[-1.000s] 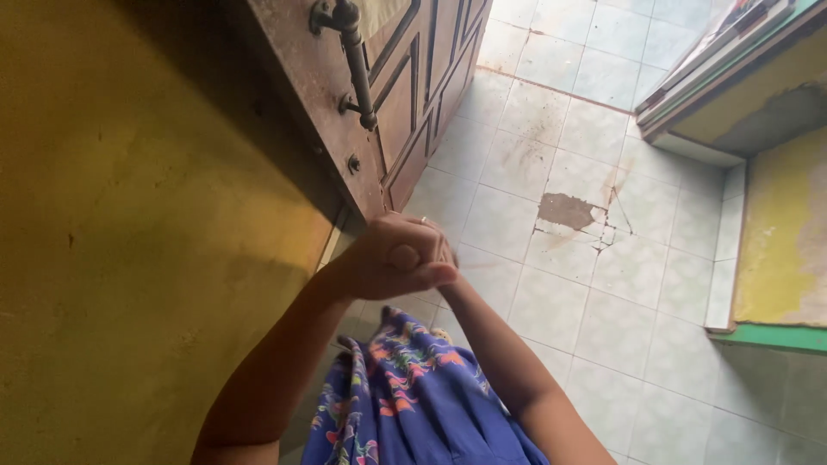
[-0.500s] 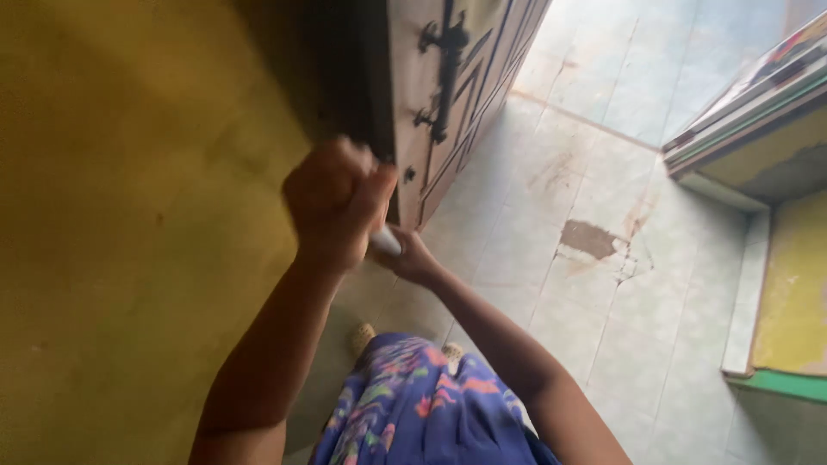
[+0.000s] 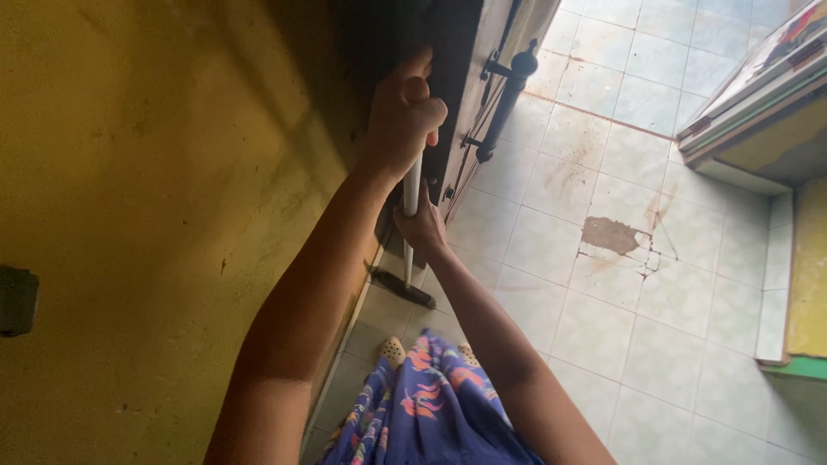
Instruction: The person sweeps the tiled floor using a broom, moves a mat to the outdoor area, shakes the mat, and continues sweeping the floor near the doorway.
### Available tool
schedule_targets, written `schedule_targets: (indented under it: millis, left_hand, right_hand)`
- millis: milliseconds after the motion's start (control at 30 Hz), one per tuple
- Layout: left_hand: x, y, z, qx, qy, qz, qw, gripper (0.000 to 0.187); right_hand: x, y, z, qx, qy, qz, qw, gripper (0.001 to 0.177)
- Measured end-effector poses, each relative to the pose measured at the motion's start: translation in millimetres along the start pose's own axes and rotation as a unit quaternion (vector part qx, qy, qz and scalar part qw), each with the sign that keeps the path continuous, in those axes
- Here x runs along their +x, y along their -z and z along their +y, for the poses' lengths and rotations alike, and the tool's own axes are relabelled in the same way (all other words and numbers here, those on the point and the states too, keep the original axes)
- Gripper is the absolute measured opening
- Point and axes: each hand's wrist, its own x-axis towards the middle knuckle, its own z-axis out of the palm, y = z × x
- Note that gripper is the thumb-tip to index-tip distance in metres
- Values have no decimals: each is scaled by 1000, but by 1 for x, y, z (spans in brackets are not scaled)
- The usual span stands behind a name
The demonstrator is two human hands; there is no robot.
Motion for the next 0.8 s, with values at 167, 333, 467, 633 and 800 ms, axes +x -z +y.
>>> schedule_targets:
  millis: [167, 333, 467, 633, 800]
  left_hand:
    - [-6, -3, 2, 29, 26, -41, 998, 71]
    - [1, -18, -25, 253, -230, -86, 936, 15]
    - [12, -6, 0, 5, -27, -164, 986, 21]
    - [8, 23, 75, -27, -11, -146, 989, 39]
    - [2, 44, 67, -66, -143, -172, 973, 28]
  right_hand:
    - [-13, 10, 0, 9, -22, 37, 999, 85]
    - [-28, 31, -3, -16, -78, 37, 996, 82]
    - [-28, 17, -20, 34, -103, 70, 992, 85]
    - [-9, -15, -30, 229, 32, 5, 973, 61]
    - [15, -36, -16, 12, 92, 39, 995, 47]
